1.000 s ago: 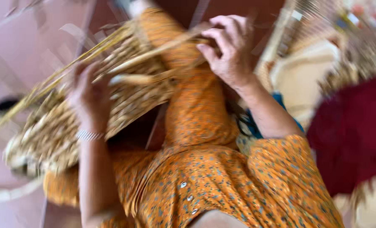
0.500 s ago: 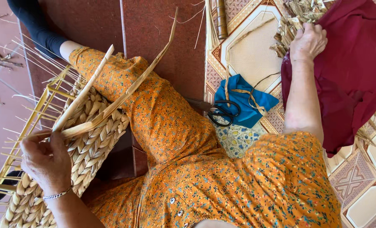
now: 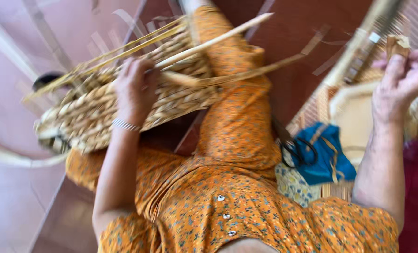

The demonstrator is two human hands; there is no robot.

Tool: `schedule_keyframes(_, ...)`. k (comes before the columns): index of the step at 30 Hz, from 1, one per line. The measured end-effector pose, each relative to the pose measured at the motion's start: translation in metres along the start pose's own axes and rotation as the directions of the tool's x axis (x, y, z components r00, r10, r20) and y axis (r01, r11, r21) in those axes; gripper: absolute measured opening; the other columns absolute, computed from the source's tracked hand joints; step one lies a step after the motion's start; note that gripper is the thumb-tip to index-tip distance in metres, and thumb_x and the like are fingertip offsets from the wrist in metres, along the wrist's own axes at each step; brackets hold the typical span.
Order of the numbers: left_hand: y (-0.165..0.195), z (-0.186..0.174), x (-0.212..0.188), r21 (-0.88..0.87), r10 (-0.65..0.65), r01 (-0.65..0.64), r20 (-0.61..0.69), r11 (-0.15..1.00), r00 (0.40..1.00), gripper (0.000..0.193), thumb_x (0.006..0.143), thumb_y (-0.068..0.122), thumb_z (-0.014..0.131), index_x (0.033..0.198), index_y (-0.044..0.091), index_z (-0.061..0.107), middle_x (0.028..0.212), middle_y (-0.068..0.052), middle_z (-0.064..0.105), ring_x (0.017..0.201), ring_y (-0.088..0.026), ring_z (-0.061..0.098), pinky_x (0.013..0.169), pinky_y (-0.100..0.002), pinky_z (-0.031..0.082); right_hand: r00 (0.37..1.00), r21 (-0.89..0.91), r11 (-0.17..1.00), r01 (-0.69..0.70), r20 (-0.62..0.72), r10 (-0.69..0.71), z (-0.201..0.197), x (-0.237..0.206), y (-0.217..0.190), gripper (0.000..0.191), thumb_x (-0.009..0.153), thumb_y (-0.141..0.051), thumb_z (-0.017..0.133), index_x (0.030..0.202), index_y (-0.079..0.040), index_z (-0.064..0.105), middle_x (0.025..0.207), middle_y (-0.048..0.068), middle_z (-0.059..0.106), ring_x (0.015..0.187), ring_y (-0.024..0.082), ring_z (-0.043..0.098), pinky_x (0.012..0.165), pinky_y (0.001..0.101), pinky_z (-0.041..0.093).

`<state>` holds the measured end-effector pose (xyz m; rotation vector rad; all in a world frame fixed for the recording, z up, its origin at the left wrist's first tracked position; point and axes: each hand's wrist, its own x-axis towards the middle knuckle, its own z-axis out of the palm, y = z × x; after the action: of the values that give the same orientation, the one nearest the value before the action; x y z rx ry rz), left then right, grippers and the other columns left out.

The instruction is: The person weaves a rectangular basket by hand, interlacing long dried palm strips through a vertical frame. They periodically use scissors to trim excess material and a wooden mallet to tighten the weave.

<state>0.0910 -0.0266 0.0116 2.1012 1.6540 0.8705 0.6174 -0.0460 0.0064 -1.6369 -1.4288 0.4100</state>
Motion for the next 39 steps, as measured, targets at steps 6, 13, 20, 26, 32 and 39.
schedule_keyframes(6,0.0,0.003,0.012,0.038,0.1,-0.097,-0.1,0.995,0.99,0.017,0.09,-0.001,0.07,0.101,0.009,0.063,0.104,-0.008,0.065,0.095,-0.028,0.066,0.077,-0.041,0.055,0.818,0.28,0.873,0.4,0.321,-0.478,0.133,0.019,-0.151,0.014,0.118,-0.013,0.063,0.119,-0.001,0.057,0.109,0.015,0.066,0.1,0.026,0.066,0.089,0.036,0.054)
schedule_keyframes(13,-0.012,0.007,-0.002,0.099,0.166,-0.153,-0.13,0.983,0.978,0.017,0.091,0.003,0.073,0.104,0.006,0.064,0.134,-0.013,0.056,0.107,-0.026,0.065,0.082,-0.036,0.058,0.647,0.265,0.819,0.509,0.51,-0.567,0.245,0.001,-0.222,0.034,0.093,-0.008,0.087,0.12,0.0,0.068,0.113,0.011,0.068,0.105,0.029,0.063,0.094,0.0415,0.051)
schedule_keyframes(20,-0.014,0.002,-0.004,0.116,0.25,-0.233,-0.154,0.965,0.956,0.018,0.089,0.003,0.071,0.104,0.005,0.061,0.148,-0.014,0.049,0.113,-0.025,0.066,0.094,-0.036,0.059,0.599,0.197,0.772,0.605,0.526,-0.604,0.276,0.003,-0.212,0.022,0.088,-0.014,0.091,0.099,-0.007,0.074,0.107,0.007,0.064,0.104,0.026,0.057,0.092,0.0413,0.047)
schedule_keyframes(26,-0.016,0.008,0.001,0.133,0.289,-0.273,-0.122,0.953,0.949,0.019,0.089,0.004,0.069,0.104,0.004,0.057,0.132,-0.015,0.058,0.102,-0.026,0.065,0.089,-0.041,0.057,0.575,0.062,0.726,0.685,0.565,-0.591,0.292,-0.003,-0.205,0.019,0.087,-0.011,0.088,0.088,-0.008,0.07,0.099,0.005,0.061,0.099,0.026,0.055,0.082,0.038,0.048)
schedule_keyframes(32,-0.023,0.039,0.03,-0.054,-0.15,0.145,-0.112,0.988,0.982,0.018,0.101,0.01,0.068,0.107,0.007,0.051,0.079,-0.008,0.065,0.061,-0.027,0.064,0.054,-0.039,0.049,0.523,0.244,0.713,0.657,0.534,-0.664,0.272,0.009,-0.203,0.015,0.093,-0.01,0.083,0.104,-0.01,0.074,0.109,0.004,0.064,0.104,0.025,0.055,0.09,0.037,0.049)
schedule_keyframes(39,-0.024,0.054,0.046,0.233,-0.105,0.136,-0.143,0.963,0.984,0.042,0.083,0.0,0.063,0.122,0.003,0.048,0.075,-0.013,0.065,0.059,-0.025,0.063,0.044,-0.036,0.045,0.46,-0.02,0.537,0.843,0.542,-0.703,0.219,0.001,-0.207,0.036,0.083,-0.034,0.086,0.103,-0.006,0.075,0.112,0.01,0.062,0.102,0.032,0.054,0.088,0.0455,0.041)
